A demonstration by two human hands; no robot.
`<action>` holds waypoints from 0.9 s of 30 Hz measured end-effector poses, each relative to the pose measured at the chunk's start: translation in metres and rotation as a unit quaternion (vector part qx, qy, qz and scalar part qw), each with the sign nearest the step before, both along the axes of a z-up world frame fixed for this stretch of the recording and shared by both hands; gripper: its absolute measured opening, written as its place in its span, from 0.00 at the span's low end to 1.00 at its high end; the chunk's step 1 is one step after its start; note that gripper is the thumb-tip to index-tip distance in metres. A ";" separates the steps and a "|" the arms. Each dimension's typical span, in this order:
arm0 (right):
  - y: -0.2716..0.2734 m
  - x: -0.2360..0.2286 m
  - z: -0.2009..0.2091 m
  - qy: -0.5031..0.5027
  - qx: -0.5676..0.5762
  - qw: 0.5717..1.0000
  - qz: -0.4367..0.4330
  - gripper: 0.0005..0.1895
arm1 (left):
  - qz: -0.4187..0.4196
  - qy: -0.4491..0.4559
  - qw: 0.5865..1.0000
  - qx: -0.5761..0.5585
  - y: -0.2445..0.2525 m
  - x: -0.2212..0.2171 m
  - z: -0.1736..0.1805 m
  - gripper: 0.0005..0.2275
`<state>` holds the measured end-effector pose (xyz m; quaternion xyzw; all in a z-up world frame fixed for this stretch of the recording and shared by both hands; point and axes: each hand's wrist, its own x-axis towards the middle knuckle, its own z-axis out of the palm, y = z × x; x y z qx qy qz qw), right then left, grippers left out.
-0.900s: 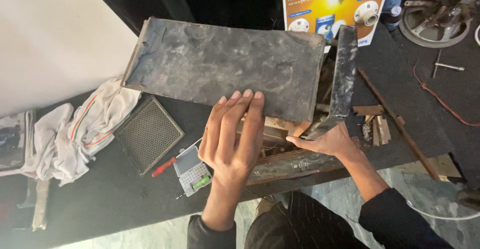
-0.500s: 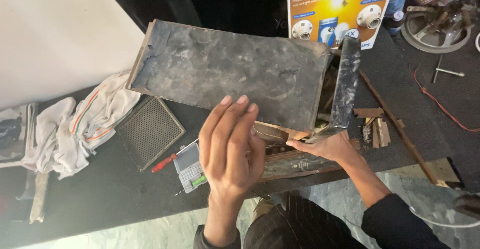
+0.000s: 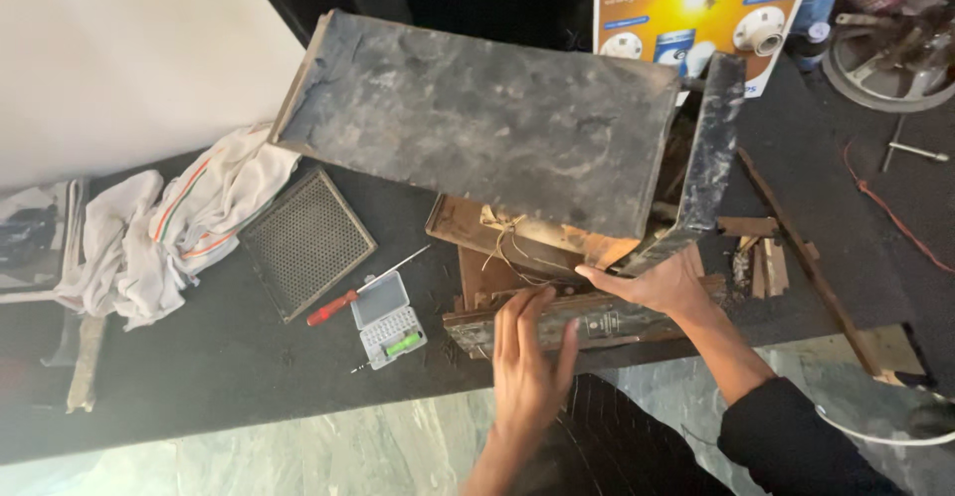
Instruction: The person opens the back panel of a wooden speaker cabinet, adjusts internal wiring, and uses a screwdriver to tighten screws on the front panel. The person then closes the back panel and continues adjusting the front panel.
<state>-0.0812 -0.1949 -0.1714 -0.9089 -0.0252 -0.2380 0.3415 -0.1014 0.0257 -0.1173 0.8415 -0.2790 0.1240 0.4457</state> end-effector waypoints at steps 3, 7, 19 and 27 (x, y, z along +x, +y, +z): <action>0.007 -0.003 0.004 -0.028 0.014 0.999 -0.016 0.22 | 0.026 0.053 0.998 -0.014 -0.004 -0.001 -0.010 0.19; 0.018 -0.004 0.002 -0.037 0.088 0.995 -0.015 0.20 | 0.031 0.091 0.995 -0.024 -0.002 -0.001 -0.017 0.17; 0.021 -0.002 -0.002 -0.033 0.097 0.994 -0.031 0.18 | 0.062 0.084 0.990 -0.098 -0.003 0.017 -0.013 0.15; 0.023 -0.006 0.006 0.068 0.065 0.989 -0.113 0.23 | 0.126 0.235 0.892 -0.366 0.012 0.059 0.031 0.18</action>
